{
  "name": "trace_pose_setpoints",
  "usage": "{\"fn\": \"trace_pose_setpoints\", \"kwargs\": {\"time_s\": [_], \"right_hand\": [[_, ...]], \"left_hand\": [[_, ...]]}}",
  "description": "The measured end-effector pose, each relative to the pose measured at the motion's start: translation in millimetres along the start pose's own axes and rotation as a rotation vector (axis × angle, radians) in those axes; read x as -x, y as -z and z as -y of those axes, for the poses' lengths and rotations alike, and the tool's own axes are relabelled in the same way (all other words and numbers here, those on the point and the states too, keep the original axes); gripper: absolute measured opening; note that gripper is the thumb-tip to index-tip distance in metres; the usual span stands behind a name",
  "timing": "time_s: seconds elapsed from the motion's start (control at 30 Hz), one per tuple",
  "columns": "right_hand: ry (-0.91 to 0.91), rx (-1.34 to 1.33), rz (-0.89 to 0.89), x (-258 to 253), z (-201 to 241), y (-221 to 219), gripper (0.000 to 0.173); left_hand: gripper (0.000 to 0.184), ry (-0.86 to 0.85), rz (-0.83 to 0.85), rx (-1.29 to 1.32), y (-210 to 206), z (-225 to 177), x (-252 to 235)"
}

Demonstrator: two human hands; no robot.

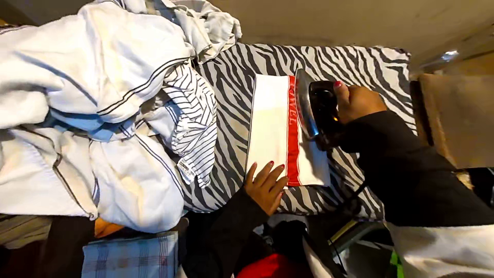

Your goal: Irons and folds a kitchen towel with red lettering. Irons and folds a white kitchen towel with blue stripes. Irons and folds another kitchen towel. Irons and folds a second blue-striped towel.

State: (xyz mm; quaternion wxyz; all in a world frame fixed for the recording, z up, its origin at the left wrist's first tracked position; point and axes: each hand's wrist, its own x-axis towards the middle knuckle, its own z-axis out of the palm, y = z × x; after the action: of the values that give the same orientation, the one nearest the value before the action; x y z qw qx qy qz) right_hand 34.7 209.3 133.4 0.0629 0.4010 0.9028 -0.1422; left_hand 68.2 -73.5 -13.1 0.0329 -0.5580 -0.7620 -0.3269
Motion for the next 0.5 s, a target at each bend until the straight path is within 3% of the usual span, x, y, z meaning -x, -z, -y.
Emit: {"fn": "trace_pose_setpoints", "kwargs": {"time_s": [0.5], "right_hand": [[-0.078,-0.004,-0.048,-0.3,3.4,-4.6,0.078]], "left_hand": [[0.031,-0.007,-0.225,0.025,-13.0,4.3,5.9]]}}
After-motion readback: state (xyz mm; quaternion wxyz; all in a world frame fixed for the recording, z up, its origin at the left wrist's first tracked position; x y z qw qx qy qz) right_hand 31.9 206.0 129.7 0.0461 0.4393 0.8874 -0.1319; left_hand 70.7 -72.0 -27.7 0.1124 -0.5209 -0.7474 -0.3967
